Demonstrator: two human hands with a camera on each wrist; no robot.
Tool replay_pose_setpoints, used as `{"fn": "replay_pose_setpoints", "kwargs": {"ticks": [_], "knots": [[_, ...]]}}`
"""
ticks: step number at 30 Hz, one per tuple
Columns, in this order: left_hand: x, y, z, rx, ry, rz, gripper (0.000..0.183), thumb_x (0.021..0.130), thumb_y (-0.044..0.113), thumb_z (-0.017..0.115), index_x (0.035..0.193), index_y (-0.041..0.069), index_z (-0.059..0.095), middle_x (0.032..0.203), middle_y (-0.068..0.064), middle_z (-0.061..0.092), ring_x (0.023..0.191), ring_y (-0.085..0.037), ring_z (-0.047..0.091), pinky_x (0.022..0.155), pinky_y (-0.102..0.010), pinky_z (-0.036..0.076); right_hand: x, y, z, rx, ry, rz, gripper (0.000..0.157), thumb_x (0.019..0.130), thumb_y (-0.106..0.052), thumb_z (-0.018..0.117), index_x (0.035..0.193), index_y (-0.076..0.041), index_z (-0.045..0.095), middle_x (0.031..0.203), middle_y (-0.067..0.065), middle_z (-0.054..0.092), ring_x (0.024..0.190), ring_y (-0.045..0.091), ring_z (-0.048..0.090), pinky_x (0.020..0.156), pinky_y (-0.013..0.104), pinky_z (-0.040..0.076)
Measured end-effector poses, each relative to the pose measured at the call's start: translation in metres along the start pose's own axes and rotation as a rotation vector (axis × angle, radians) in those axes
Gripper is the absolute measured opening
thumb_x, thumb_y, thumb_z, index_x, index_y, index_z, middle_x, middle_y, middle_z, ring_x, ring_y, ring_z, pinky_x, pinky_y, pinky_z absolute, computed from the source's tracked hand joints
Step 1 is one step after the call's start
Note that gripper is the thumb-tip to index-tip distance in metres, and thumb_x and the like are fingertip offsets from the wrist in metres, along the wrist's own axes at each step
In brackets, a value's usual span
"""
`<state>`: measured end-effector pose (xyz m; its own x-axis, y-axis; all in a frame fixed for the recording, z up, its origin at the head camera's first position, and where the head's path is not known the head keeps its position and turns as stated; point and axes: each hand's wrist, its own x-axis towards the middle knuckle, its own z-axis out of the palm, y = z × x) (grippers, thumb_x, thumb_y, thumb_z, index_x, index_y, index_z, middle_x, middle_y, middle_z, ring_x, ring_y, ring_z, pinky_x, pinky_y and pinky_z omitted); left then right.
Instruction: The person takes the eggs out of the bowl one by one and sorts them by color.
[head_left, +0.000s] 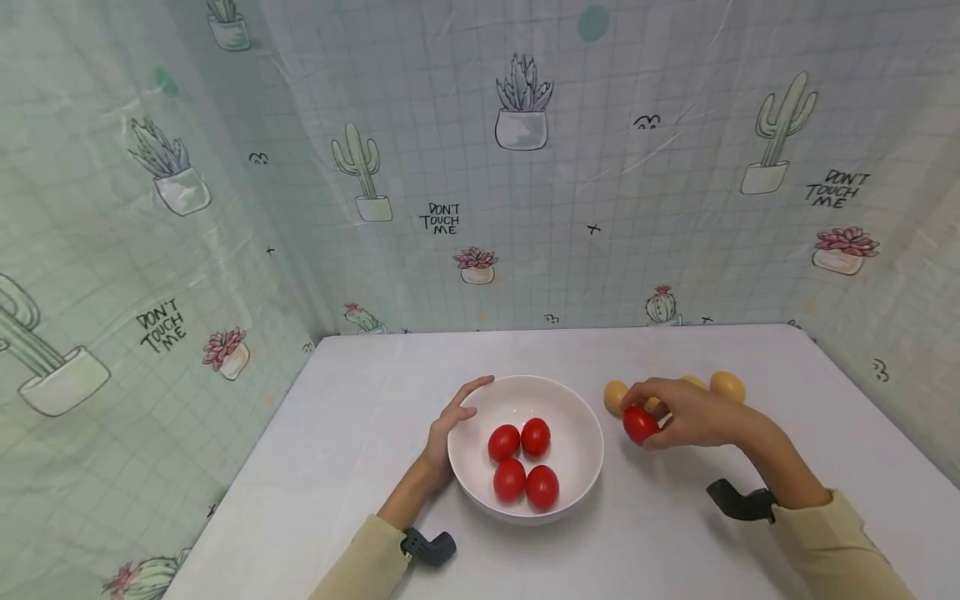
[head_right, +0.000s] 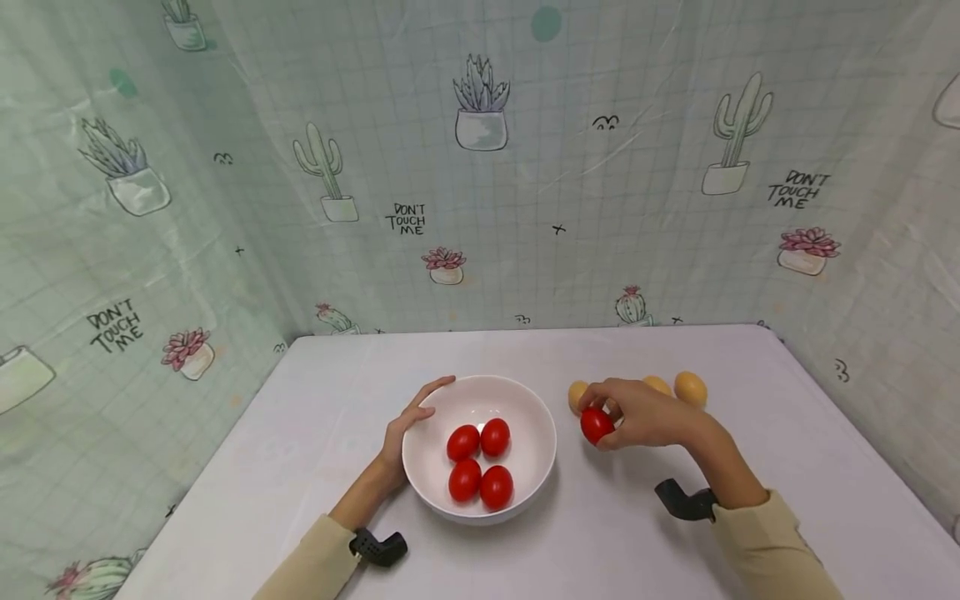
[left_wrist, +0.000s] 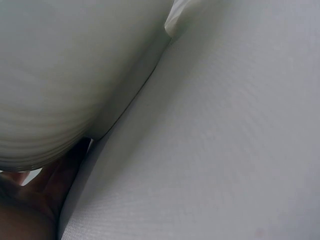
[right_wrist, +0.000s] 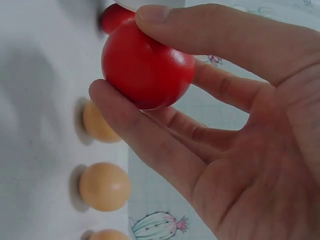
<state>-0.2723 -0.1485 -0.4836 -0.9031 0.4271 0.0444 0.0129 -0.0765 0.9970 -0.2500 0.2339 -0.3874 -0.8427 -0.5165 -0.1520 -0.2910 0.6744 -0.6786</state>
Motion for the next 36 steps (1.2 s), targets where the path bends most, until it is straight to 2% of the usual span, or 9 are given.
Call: {"fn": "replay_pose_setpoints", "kwargs": {"ticks": [5,10,16,19,23,36], "knots": [[-0.001,-0.001,0.001,-0.004,0.006,-0.004,0.064,0.098,0.032,0.025,0.161,0.026,0.031,0.159,-0.001,0.045,0.141,-0.024,0.049,0.113,-0.033,0.046,0.002,0.005,0.002,-0.042,-0.014,-0.014,0.048,0.081,-0.015,0.083,0.125,-0.009,0.065,0.120,0.005,0.066,0.108,0.024,0.063,0.081,0.031,0.063],[-0.001,-0.001,0.001,-0.002,0.010,-0.002,0.061,0.098,0.032,0.026,0.158,0.031,0.036,0.158,-0.001,0.045,0.141,-0.023,0.049,0.113,-0.032,0.045,0.006,0.011,0.006,-0.079,-0.030,-0.015,0.048,0.080,-0.015,0.084,0.124,-0.010,0.067,0.117,0.000,0.066,0.106,0.022,0.063,0.081,0.030,0.062],[-0.001,-0.001,-0.001,-0.004,0.001,0.011,0.063,0.098,0.032,0.027,0.161,0.025,0.032,0.159,-0.003,0.044,0.140,-0.023,0.050,0.112,-0.031,0.045,0.012,0.017,0.015,-0.105,-0.052,-0.027,0.045,0.079,-0.018,0.084,0.120,-0.014,0.067,0.112,-0.004,0.068,0.104,0.019,0.063,0.082,0.030,0.060],[0.000,-0.002,-0.001,-0.012,-0.007,0.016,0.062,0.099,0.031,0.026,0.160,0.027,0.033,0.159,-0.004,0.044,0.140,-0.024,0.050,0.112,-0.031,0.046,0.014,0.020,0.019,-0.110,-0.048,-0.027,0.044,0.078,-0.021,0.086,0.118,-0.015,0.067,0.109,-0.005,0.068,0.103,0.018,0.062,0.080,0.027,0.059],[0.000,-0.003,0.000,-0.009,-0.008,0.013,0.060,0.099,0.032,0.026,0.158,0.031,0.037,0.159,-0.003,0.045,0.140,-0.024,0.050,0.112,-0.032,0.047,0.014,0.023,0.023,-0.094,-0.054,-0.017,0.042,0.078,-0.023,0.086,0.115,-0.016,0.067,0.106,-0.005,0.067,0.100,0.018,0.062,0.077,0.024,0.058],[-0.001,-0.003,0.001,-0.020,-0.003,0.007,0.059,0.099,0.031,0.026,0.158,0.031,0.035,0.159,-0.004,0.044,0.141,-0.024,0.049,0.112,-0.032,0.047,0.016,0.023,0.026,-0.077,-0.082,0.032,0.040,0.078,-0.025,0.087,0.112,-0.019,0.065,0.102,-0.002,0.067,0.091,0.017,0.062,0.071,0.025,0.057]]}}
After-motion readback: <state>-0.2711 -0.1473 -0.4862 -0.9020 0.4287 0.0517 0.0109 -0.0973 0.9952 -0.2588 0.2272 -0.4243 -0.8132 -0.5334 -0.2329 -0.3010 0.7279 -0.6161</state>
